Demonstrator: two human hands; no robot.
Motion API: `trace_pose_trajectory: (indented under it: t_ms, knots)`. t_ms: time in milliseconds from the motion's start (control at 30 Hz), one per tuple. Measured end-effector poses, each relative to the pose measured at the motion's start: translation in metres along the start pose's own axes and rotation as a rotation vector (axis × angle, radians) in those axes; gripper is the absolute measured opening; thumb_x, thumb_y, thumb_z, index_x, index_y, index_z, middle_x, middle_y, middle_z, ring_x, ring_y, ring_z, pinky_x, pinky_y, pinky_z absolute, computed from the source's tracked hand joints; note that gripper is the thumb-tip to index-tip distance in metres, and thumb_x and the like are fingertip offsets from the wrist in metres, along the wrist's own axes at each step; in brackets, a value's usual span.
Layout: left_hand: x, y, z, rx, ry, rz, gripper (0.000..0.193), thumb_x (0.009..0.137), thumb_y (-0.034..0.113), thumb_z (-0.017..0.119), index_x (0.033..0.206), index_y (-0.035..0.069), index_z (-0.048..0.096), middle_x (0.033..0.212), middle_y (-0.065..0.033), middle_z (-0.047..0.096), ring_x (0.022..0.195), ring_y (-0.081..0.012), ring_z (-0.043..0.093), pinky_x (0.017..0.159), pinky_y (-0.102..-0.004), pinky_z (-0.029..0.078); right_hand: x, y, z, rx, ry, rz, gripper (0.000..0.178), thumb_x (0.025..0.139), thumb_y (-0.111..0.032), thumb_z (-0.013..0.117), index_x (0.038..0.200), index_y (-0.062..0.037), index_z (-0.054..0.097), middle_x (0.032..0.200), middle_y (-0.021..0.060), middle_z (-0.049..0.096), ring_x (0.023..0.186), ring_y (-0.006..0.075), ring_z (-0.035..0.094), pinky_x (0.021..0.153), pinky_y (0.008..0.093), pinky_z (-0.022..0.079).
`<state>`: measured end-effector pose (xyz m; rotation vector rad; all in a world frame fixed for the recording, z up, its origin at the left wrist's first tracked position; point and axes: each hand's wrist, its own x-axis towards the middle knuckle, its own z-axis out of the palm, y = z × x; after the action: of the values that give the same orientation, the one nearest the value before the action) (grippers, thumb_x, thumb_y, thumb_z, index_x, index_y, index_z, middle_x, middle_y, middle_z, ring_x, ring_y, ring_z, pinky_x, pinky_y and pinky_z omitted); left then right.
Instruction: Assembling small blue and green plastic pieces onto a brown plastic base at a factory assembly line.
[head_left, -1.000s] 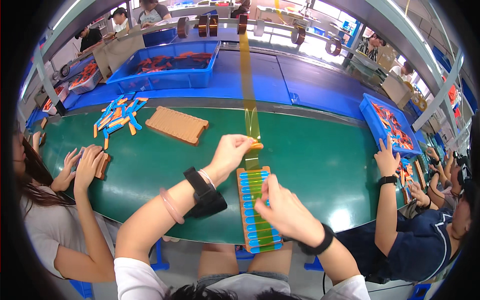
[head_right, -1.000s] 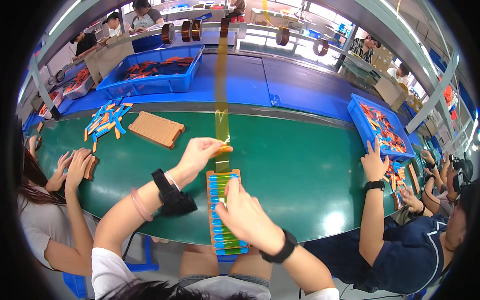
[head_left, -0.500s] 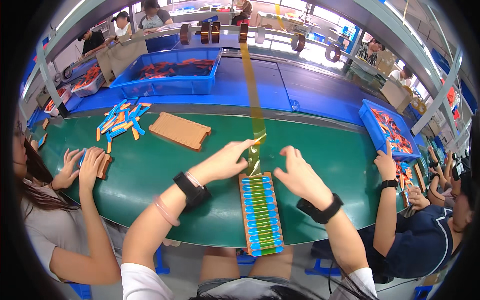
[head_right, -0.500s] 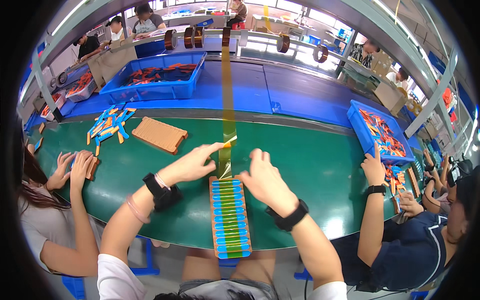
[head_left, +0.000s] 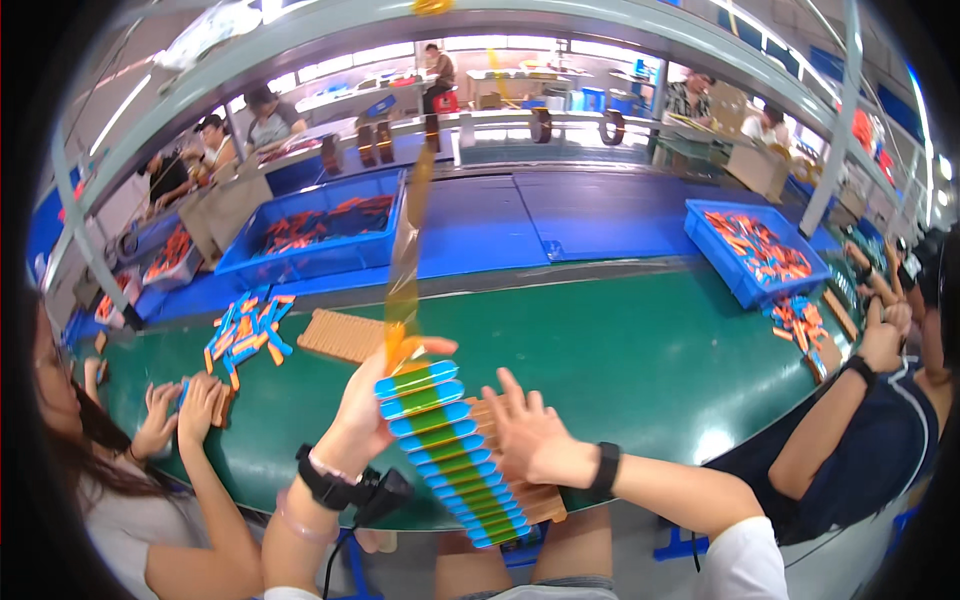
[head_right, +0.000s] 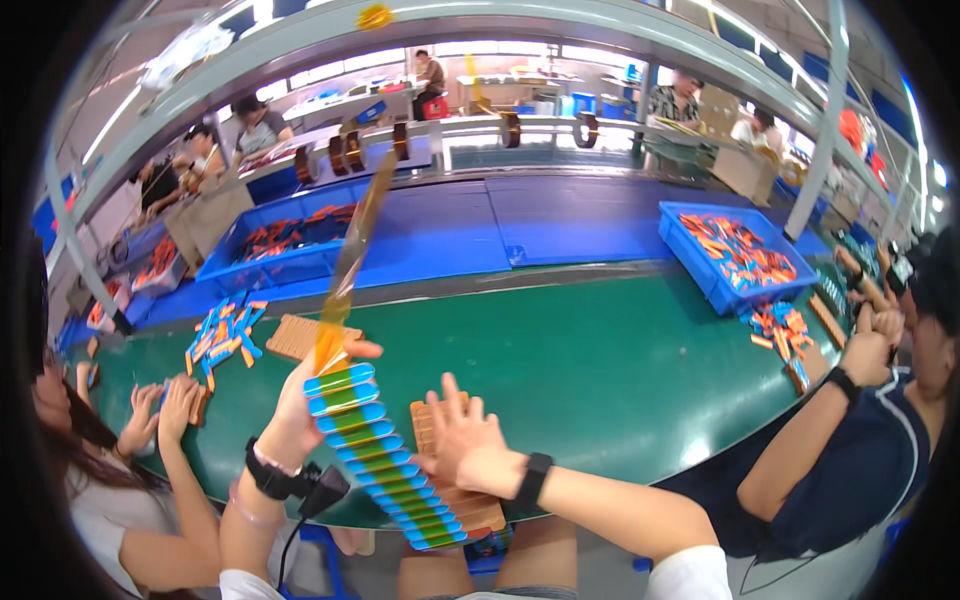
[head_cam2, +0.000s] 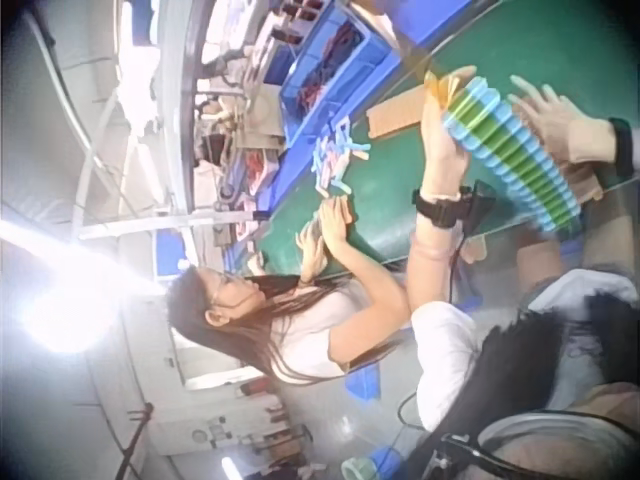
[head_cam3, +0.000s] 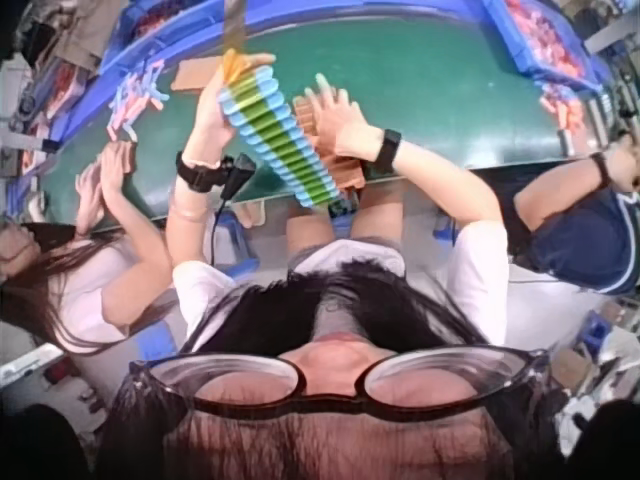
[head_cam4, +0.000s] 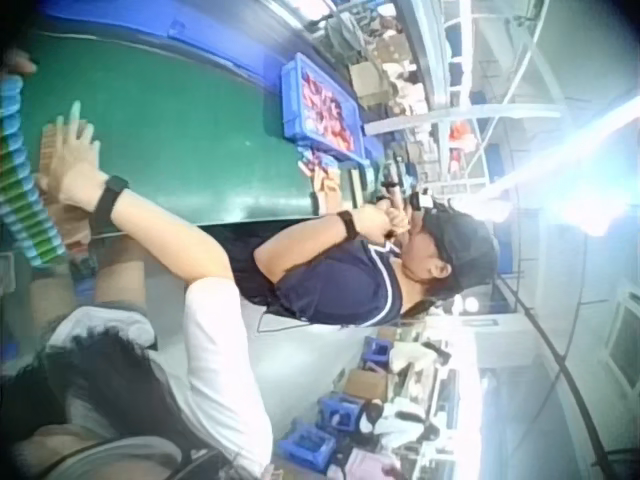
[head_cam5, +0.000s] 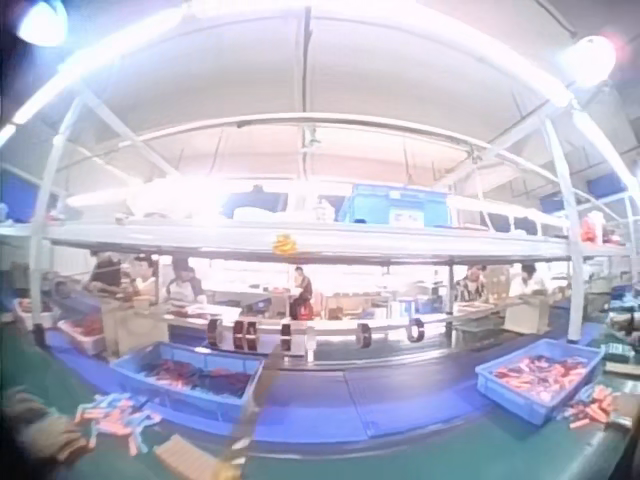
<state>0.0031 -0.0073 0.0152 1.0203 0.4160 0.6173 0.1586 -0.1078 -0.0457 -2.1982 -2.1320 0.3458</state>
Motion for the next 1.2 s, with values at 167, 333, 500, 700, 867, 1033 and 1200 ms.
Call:
trace_pose_trajectory:
  t_ms: [167,333,500,700,867,1033,1200]
  knots:
    - [-0.009,-0.013,-0.004,-0.062,0.098,-0.220,0.042,0.092,0.030,0.028,0.104,-0.002,0.053,0.087,-0.0099,0.060,0.077,-0.0168,0.058,0.069,-0.0297,0.048,0.009,0.025,0.002,-0.046,0.048,-0.143,0.080,0.067,-0.045,0.063,0.128,-0.0024,0.033,0.136,0.0255,0.014,0.106,0.0406,0.038,0.083,0.0454,0.039]
    - [-0.009,-0.029,-0.010,-0.092,0.096,-0.309,0.043,0.093,0.031,0.028,0.104,-0.003,0.053,0.099,-0.0129,0.059,0.089,-0.0215,0.058,0.081,-0.0361,0.046,0.003,0.095,-0.026,-0.318,0.146,-0.198,0.060,0.066,-0.014,0.061,0.122,-0.0277,0.045,0.117,0.0189,0.038,0.098,0.0354,0.043,0.077,0.0430,0.042]
    - [-0.009,-0.037,-0.013,-0.094,0.112,-0.312,0.040,0.092,0.029,0.032,0.102,-0.004,0.052,0.098,-0.0139,0.059,0.091,-0.0217,0.057,0.082,-0.0361,0.046,0.010,0.180,-0.018,-0.260,0.360,-0.029,0.051,0.073,-0.003,0.048,0.118,-0.0247,0.048,0.100,0.0150,0.047,0.091,0.0333,0.048,0.068,0.0387,0.048]
    - [-0.007,-0.048,-0.003,-0.034,0.047,-0.319,0.032,0.090,0.023,0.038,0.104,-0.003,0.052,0.098,-0.0131,0.058,0.090,-0.0209,0.057,0.082,-0.0359,0.045,0.020,0.248,-0.008,-0.361,0.560,0.200,0.053,0.070,-0.002,0.050,0.121,-0.0164,0.043,0.104,0.0139,0.046,0.093,0.0337,0.046,0.076,0.0427,0.045]
    - [-0.010,-0.063,-0.007,0.028,0.057,-0.294,0.027,0.087,0.013,0.049,0.108,-0.003,0.050,0.099,-0.0097,0.058,0.089,-0.0165,0.057,0.080,-0.0306,0.046,0.017,0.154,-0.020,0.106,0.405,0.001,0.031,0.078,-0.024,0.055,0.102,-0.0036,0.052,0.104,0.0158,0.050,0.095,0.0326,0.050,0.079,0.0406,0.043]
    - [-0.011,-0.067,-0.001,0.094,0.081,-0.144,0.014,0.087,0.017,0.052,0.093,0.004,0.054,0.087,-0.0010,0.057,0.080,-0.0056,0.053,0.069,-0.0224,0.044,-0.004,0.040,-0.016,1.244,-0.152,-0.108,0.034,0.088,-0.033,0.048,0.091,0.0001,0.055,0.076,0.0031,0.054,0.067,0.0085,0.052,0.062,0.0236,0.044]
    - [-0.016,-0.064,0.007,0.117,0.132,0.004,0.013,0.086,0.017,0.054,0.084,0.004,0.057,0.077,0.0019,0.056,0.069,-0.0023,0.050,0.060,-0.0177,0.039,0.001,0.016,-0.014,1.319,-0.061,-0.246,0.025,0.088,-0.025,0.049,0.090,-0.0013,0.055,0.079,-0.0013,0.054,0.072,0.0040,0.046,0.064,0.0197,0.040]
